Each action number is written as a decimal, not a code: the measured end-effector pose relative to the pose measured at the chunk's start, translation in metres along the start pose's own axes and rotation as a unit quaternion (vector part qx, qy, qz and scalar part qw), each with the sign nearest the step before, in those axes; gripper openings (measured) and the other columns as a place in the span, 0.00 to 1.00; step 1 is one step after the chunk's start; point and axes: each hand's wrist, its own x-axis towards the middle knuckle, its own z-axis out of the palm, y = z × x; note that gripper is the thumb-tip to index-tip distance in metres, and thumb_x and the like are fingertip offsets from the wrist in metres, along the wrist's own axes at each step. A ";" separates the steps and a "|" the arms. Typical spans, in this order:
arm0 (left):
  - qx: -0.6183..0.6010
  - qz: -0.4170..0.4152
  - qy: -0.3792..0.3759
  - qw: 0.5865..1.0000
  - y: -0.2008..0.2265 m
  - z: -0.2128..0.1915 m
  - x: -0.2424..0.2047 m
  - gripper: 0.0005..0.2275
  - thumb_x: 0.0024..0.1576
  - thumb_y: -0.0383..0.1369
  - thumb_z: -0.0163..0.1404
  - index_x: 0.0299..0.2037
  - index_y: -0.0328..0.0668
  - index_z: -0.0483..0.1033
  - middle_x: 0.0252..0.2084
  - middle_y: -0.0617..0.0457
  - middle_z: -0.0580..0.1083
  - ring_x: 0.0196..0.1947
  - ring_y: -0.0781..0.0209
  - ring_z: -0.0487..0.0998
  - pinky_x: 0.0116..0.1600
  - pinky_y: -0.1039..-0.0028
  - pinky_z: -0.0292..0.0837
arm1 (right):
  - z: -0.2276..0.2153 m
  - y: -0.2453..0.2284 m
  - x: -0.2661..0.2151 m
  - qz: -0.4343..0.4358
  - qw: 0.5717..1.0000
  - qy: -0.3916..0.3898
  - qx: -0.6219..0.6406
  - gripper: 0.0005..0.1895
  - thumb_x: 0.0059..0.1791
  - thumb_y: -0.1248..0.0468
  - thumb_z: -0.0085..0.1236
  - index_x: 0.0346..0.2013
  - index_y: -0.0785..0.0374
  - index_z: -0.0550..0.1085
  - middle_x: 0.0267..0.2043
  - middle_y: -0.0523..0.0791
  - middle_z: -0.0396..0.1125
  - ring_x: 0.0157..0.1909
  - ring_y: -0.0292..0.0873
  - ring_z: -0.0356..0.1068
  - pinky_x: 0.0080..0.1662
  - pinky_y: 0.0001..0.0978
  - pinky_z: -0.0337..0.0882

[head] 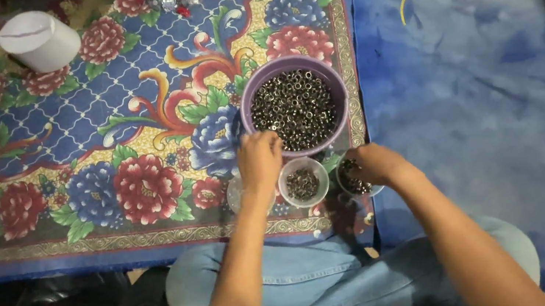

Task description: Sorting small metal rings from a large bowl into smaller containers while sitting on the floor.

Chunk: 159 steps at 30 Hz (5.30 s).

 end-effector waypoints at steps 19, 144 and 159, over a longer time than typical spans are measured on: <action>0.227 0.016 -0.069 0.971 -0.045 0.061 0.082 0.01 0.53 0.39 0.60 0.32 0.60 0.84 0.39 0.59 0.75 0.51 0.56 0.68 0.55 0.54 0.53 | 0.007 0.011 0.016 -0.015 0.999 -0.008 0.035 0.23 0.46 0.52 0.63 0.54 0.54 0.78 0.49 0.55 0.76 0.51 0.61 0.77 0.50 0.54 0.78; -0.161 0.219 0.085 0.959 0.028 0.012 -0.063 0.04 0.58 0.36 0.58 0.41 0.52 0.82 0.34 0.59 0.79 0.39 0.59 0.78 0.44 0.70 0.69 | -0.016 -0.055 -0.025 -0.052 0.847 0.043 0.528 0.05 0.47 0.69 0.65 0.36 0.67 0.83 0.25 0.50 0.74 0.29 0.41 0.71 0.36 0.31 0.74; -0.176 0.231 0.081 0.953 0.032 0.004 -0.063 0.03 0.59 0.36 0.58 0.39 0.51 0.82 0.33 0.60 0.79 0.37 0.60 0.79 0.44 0.71 0.70 | -0.027 -0.063 -0.033 -0.038 0.846 0.015 0.531 0.07 0.48 0.67 0.64 0.38 0.66 0.83 0.26 0.50 0.75 0.29 0.38 0.71 0.33 0.25 0.73</action>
